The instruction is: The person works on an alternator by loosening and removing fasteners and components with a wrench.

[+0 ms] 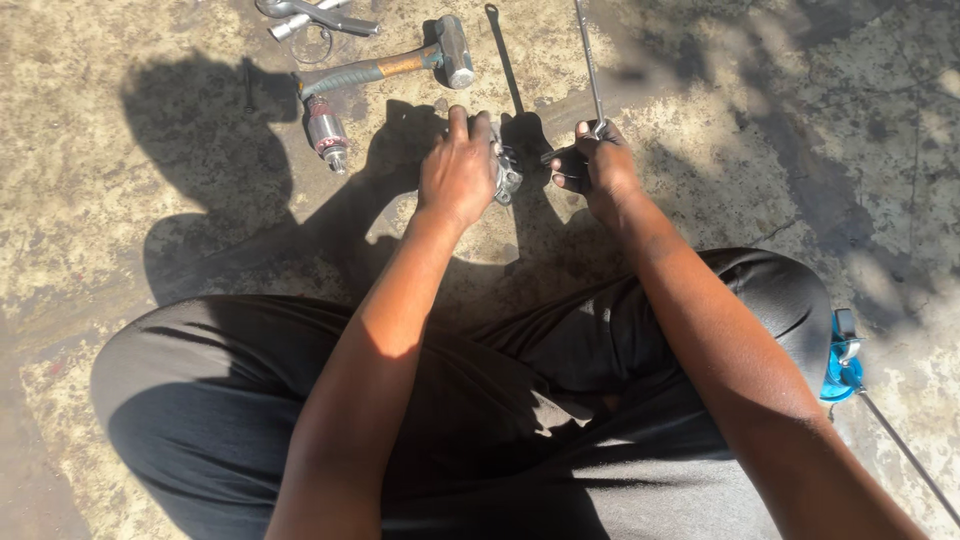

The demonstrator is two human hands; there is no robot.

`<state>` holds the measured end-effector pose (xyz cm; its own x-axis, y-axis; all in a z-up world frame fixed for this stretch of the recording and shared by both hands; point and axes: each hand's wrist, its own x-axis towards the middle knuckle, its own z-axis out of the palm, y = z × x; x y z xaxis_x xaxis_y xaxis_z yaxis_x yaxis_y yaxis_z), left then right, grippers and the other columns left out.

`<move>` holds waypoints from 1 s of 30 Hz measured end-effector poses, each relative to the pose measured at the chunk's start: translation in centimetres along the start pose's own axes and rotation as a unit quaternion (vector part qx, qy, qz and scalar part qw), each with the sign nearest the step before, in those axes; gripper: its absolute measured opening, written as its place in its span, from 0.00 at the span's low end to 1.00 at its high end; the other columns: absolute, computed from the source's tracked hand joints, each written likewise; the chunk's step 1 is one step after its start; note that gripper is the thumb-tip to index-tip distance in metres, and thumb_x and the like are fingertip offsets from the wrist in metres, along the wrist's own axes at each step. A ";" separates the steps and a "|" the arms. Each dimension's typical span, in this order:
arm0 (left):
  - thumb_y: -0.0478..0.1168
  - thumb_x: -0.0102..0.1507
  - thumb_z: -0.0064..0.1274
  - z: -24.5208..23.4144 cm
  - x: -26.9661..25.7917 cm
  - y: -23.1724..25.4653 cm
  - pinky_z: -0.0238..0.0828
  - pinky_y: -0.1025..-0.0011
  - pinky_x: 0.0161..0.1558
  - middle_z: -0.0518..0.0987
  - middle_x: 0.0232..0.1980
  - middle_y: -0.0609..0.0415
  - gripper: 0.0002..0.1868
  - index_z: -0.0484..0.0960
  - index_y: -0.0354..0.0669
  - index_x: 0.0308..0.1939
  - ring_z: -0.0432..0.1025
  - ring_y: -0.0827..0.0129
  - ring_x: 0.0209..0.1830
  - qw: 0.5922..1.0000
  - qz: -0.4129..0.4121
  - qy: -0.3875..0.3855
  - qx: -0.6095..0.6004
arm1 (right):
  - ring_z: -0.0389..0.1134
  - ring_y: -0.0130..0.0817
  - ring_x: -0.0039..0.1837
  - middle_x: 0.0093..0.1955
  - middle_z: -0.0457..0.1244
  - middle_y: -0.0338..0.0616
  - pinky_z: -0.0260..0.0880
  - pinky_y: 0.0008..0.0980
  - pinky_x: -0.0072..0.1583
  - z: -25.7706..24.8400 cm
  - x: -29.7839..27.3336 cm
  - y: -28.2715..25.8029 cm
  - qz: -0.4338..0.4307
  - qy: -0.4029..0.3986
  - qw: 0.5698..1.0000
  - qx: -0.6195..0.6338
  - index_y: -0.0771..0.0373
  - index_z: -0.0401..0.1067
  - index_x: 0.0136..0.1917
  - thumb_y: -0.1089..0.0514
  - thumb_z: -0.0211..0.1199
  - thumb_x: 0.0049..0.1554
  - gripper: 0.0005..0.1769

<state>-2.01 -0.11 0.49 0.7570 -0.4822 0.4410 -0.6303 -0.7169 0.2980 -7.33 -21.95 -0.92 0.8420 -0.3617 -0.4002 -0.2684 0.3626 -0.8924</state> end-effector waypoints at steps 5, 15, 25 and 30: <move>0.44 0.69 0.50 -0.9 2.1 -0.9 0.81 0.52 0.38 0.69 0.62 0.29 0.16 0.73 0.39 0.57 0.80 0.40 0.36 0.992 -0.009 -0.077 -0.095 | 0.74 0.36 0.44 0.45 0.67 0.48 0.75 0.35 0.41 -0.2 -1.4 -1.9 -0.012 -0.044 0.999 -0.015 0.54 0.57 0.58 0.48 0.49 0.69 0.10; 0.46 0.72 0.47 0.9 5.1 -2.6 0.79 0.52 0.42 0.74 0.57 0.32 0.14 0.76 0.38 0.53 0.81 0.44 0.38 0.990 -0.007 -0.098 -0.102 | 0.73 0.39 0.44 0.44 0.66 0.51 0.78 0.37 0.43 -0.1 -1.7 -2.2 0.013 -0.026 0.999 -0.038 0.60 0.59 0.55 0.37 0.35 0.70 0.25; 0.46 0.71 0.43 1.8 6.1 -3.4 0.76 0.49 0.47 0.75 0.57 0.32 0.16 0.76 0.38 0.52 0.79 0.43 0.43 0.989 -0.020 -0.108 -0.103 | 0.62 0.31 0.37 0.39 0.61 0.46 0.70 0.35 0.40 -0.1 -1.0 -2.1 0.009 -0.061 0.998 -0.001 0.58 0.61 0.52 0.40 0.39 0.71 0.21; 0.47 0.71 0.40 2.1 6.0 -3.4 0.74 0.49 0.53 0.74 0.59 0.31 0.18 0.76 0.35 0.50 0.79 0.44 0.47 0.981 -0.054 -0.163 -0.096 | 0.52 0.25 0.34 0.38 0.60 0.39 0.60 0.30 0.38 2.1 -1.2 -2.2 0.004 -0.074 0.993 -0.087 0.55 0.63 0.50 0.40 0.41 0.71 0.20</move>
<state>4.98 -1.61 0.38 0.8165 -0.5660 0.1136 -0.5404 -0.6802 0.4953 -6.72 -20.51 1.99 0.8960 -0.2242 -0.3834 -0.3407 0.2069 -0.9171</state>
